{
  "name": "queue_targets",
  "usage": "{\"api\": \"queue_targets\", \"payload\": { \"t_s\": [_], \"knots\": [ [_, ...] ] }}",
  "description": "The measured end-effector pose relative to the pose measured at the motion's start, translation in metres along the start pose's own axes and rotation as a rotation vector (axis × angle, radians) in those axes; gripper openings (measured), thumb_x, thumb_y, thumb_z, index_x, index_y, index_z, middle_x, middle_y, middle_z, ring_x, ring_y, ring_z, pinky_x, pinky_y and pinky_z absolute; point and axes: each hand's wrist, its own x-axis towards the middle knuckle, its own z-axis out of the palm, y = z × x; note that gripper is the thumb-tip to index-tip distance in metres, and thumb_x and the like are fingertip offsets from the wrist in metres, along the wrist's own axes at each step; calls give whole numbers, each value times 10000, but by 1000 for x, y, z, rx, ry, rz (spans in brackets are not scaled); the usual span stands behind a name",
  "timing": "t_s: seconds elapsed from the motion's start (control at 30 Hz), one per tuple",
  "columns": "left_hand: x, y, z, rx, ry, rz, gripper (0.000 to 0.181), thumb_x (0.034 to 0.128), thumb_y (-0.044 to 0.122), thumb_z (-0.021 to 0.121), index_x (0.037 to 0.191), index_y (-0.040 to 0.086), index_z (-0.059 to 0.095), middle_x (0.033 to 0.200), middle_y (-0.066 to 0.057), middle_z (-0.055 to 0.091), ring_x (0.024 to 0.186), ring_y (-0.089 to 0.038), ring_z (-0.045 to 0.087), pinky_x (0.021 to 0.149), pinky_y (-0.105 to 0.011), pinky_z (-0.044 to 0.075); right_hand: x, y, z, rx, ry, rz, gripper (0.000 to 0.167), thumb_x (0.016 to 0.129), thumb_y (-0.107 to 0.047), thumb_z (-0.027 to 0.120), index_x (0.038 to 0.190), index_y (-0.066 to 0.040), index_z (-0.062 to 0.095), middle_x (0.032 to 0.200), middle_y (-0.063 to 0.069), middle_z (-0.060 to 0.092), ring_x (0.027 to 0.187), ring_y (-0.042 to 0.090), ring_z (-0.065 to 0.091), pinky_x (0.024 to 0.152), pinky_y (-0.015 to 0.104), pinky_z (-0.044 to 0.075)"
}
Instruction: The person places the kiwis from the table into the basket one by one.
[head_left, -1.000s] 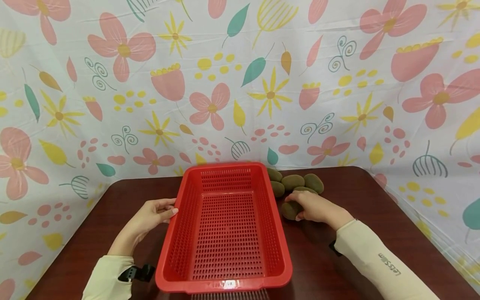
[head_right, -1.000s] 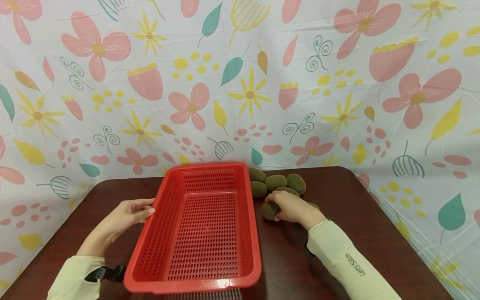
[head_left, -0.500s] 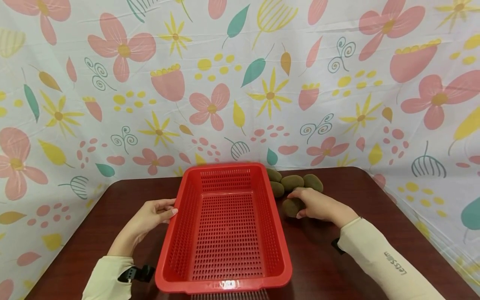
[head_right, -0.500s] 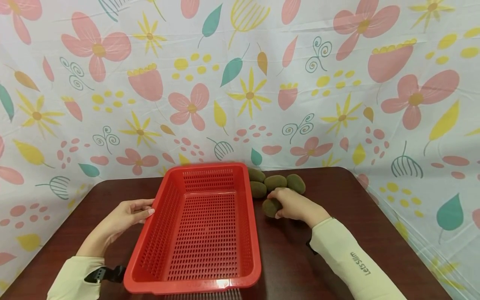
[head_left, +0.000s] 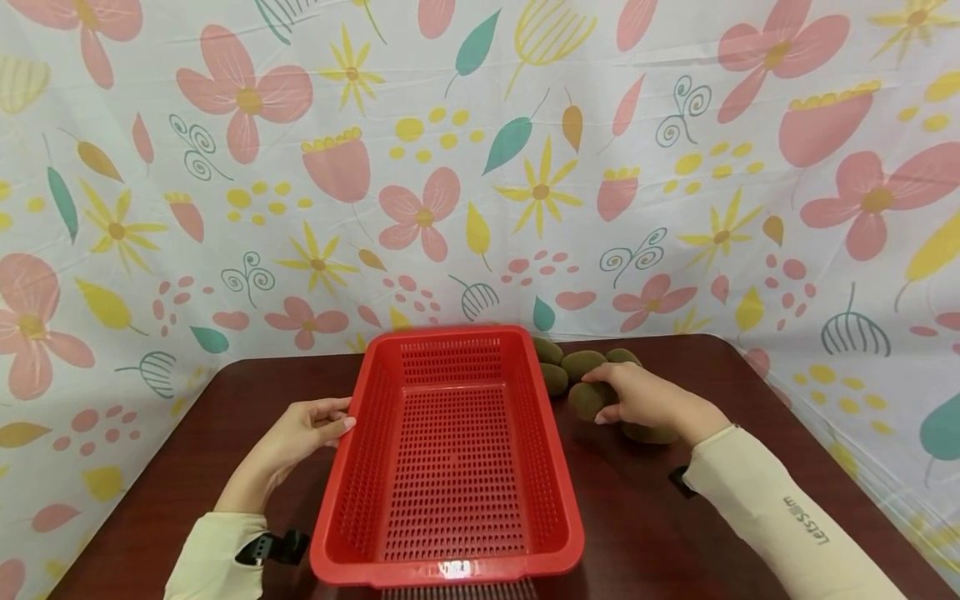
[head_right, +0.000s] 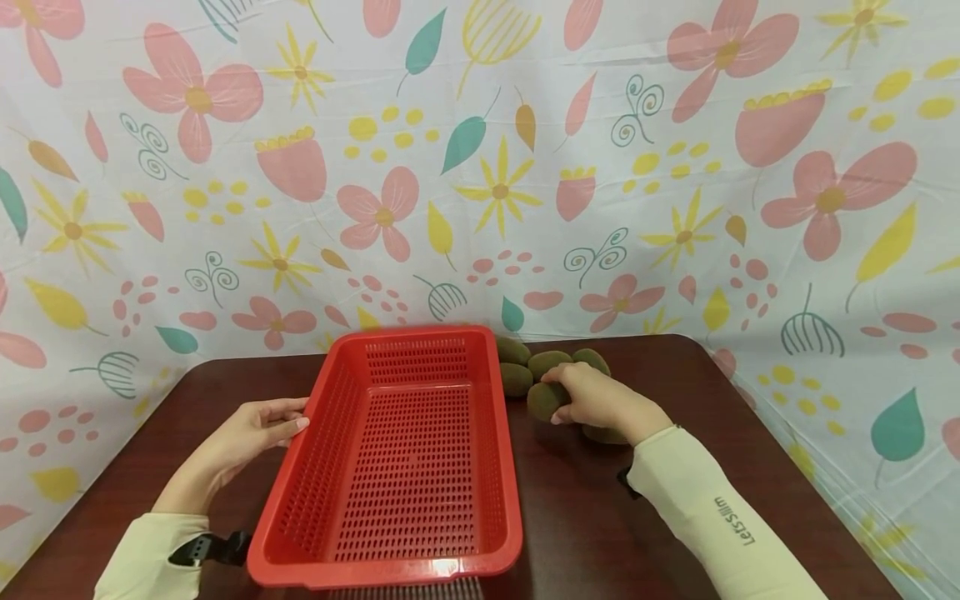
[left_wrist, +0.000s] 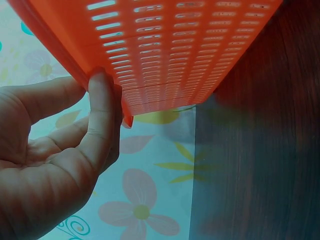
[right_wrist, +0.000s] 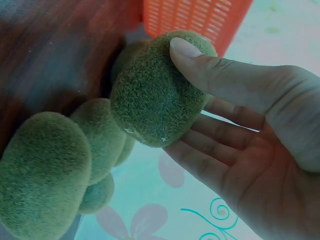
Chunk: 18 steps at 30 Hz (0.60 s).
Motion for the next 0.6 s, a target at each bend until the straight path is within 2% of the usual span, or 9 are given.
{"api": "queue_targets", "payload": {
  "t_s": [0.33,0.6],
  "knots": [
    [1,2,-2,-6,0,-1,524,940,146,625,1365,-109,452,992,-159,638,854,-256,672,825,-420,548,5,-4,-14,22,0,13,495,788,-162,797,1175,88,616,1094,142,662,962,244,610,813,413,509],
    [0,0,-2,-13,-1,1,525,940,144,625,1365,-111,451,1008,-167,638,866,-251,669,816,-411,551,6,-7,-23,47,10,32,511,811,-208,783,1208,62,608,1120,122,658,880,171,581,737,332,480]
  ]
}}
